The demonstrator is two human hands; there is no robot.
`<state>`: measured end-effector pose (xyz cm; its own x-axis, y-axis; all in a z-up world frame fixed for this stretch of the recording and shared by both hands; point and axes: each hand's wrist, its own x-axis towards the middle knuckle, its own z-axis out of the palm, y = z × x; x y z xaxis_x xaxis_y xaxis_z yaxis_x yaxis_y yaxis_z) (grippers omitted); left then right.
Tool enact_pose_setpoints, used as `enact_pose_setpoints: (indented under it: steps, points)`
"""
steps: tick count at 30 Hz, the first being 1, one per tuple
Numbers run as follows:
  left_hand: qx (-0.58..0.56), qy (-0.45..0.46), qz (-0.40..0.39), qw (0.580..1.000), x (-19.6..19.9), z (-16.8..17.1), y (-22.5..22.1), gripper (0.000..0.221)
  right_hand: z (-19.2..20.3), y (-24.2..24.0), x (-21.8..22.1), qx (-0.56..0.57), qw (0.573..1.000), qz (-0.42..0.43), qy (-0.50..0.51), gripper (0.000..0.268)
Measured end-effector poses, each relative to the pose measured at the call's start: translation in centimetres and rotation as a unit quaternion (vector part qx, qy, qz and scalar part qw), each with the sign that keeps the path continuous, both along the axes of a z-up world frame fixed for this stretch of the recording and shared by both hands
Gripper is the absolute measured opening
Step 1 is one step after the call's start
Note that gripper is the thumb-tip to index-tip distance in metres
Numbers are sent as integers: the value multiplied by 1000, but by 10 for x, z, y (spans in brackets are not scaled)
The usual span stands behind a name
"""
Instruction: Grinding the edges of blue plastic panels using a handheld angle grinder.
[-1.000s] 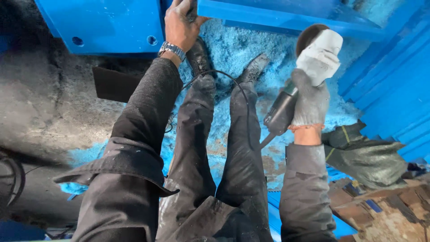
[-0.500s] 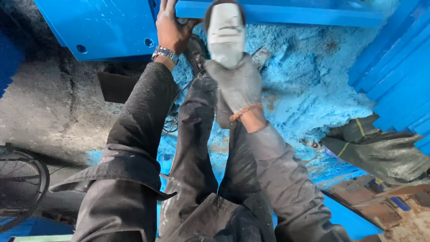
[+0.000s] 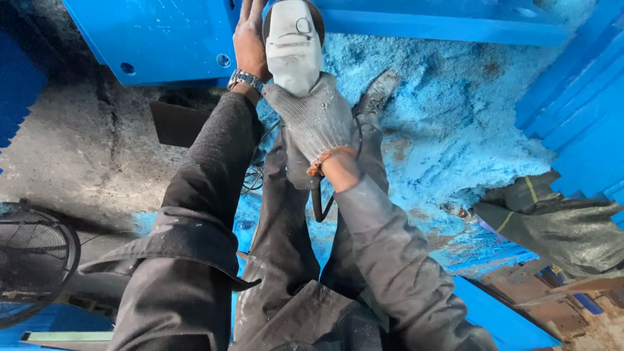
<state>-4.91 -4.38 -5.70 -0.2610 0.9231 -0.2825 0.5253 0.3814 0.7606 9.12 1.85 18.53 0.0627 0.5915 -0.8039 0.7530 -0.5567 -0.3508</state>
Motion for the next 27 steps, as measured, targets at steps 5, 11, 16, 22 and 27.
enact_pose_setpoints:
  steps: [5,11,16,22,27]
  points:
    - [20,19,-24,999,3,29,12,55,23,5,45,-3,997,-72,39,66]
    - [13,34,-46,998,0,28,12,61,10,10,169,46,949,-305,64,40]
    - [71,44,-61,995,-3,67,33,69,21,29,217,70,887,-441,119,35]
    - [135,90,-155,975,-1,114,52,53,-1,8,194,60,985,-157,-42,32]
    - [110,91,-150,978,0,124,59,55,27,30,142,28,984,-148,98,53]
